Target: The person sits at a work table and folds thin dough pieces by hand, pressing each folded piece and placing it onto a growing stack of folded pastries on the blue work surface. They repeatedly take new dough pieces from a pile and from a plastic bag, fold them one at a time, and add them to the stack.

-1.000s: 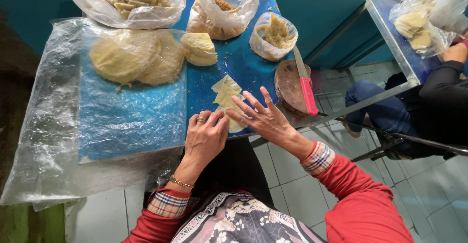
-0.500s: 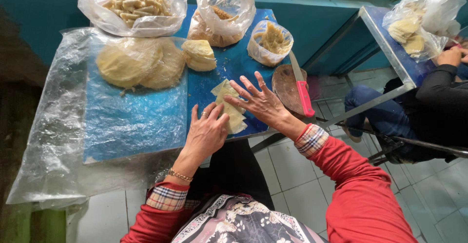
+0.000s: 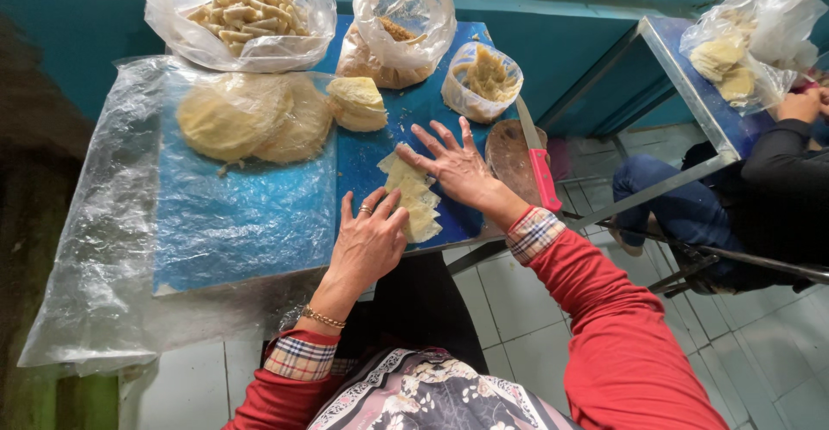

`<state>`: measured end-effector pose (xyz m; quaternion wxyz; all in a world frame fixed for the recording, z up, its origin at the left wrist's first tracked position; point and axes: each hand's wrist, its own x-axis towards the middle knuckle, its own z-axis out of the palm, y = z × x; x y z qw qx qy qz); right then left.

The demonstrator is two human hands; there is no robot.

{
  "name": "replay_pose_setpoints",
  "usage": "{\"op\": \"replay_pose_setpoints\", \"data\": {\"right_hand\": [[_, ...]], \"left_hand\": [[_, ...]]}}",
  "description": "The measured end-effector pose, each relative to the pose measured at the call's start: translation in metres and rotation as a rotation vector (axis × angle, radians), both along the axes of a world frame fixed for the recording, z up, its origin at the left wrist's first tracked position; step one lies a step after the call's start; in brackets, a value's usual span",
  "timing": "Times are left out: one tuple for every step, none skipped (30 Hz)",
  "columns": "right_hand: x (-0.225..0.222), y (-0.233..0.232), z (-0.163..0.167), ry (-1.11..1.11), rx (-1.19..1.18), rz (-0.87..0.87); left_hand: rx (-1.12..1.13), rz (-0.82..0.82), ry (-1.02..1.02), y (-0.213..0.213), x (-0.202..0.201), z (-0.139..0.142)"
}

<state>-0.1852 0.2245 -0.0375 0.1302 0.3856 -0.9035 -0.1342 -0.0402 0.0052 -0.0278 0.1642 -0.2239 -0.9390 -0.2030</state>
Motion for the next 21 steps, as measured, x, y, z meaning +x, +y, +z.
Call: {"op": "replay_pose_setpoints", "data": {"right_hand": [[-0.005,0.000,-0.003,0.006,0.017,-0.029],[-0.009,0.001,-0.005,0.013,0.033,-0.057],[-0.013,0.002,-0.008,0.046,0.011,-0.045],[-0.016,0.003,-0.010,0.083,-0.011,-0.032],[-0.020,0.005,-0.011,0.120,-0.033,-0.019],[-0.024,0.006,-0.011,0.175,-0.018,-0.002],[-0.027,0.007,-0.010,0.229,-0.002,0.015],[-0.030,0.008,-0.008,0.285,0.015,0.032],[-0.033,0.009,-0.005,0.219,-0.034,-0.023],[-0.034,0.009,-0.001,0.150,-0.084,-0.079],[-0.034,0.009,0.002,0.079,-0.133,-0.135],[-0.033,0.009,0.005,0.056,-0.202,-0.095],[-0.029,0.008,0.007,0.033,-0.270,-0.053],[-0.023,0.007,0.008,0.005,-0.337,-0.012],[-0.015,0.005,0.008,0.109,-0.246,0.066],[-0.007,0.005,0.007,0.217,-0.153,0.145],[-0.003,0.004,0.007,0.323,-0.059,0.220],[0.001,0.004,0.007,0.387,-0.008,0.202],[0.005,0.004,0.005,0.450,0.043,0.183],[0.005,0.005,0.004,0.516,0.095,0.166],[0.003,0.008,0.003,0.509,0.106,0.150]], "left_hand": [[-0.001,0.000,-0.007,0.000,-0.001,0.000],[-0.003,0.001,-0.012,0.001,-0.002,0.000],[-0.006,0.002,-0.016,0.001,-0.003,-0.001],[-0.002,0.000,-0.011,0.001,-0.004,-0.001],[0.001,-0.001,-0.005,0.001,-0.004,-0.002],[0.006,0.000,0.000,0.002,-0.004,-0.002],[0.007,0.000,0.003,0.002,-0.004,-0.003],[0.008,0.000,0.006,0.002,-0.005,-0.004],[0.009,0.000,0.009,0.002,-0.005,-0.004],[0.014,-0.003,0.011,0.001,-0.005,-0.005],[0.019,-0.006,0.011,0.001,-0.005,-0.007],[0.025,-0.007,0.014,0.001,-0.006,-0.008],[0.024,-0.004,0.019,0.001,-0.008,-0.009],[0.025,-0.001,0.019,0.002,-0.008,-0.010],[0.025,0.002,0.020,0.001,-0.009,-0.012],[0.022,0.005,0.030,0.001,-0.011,-0.012],[0.019,0.006,0.037,0.001,-0.012,-0.013],[0.015,0.001,0.038,0.001,-0.011,-0.013],[0.024,-0.005,0.031,0.001,-0.011,-0.013],[0.031,-0.009,0.028,0.000,-0.011,-0.013],[0.037,-0.013,0.024,0.000,-0.010,-0.012]]}}
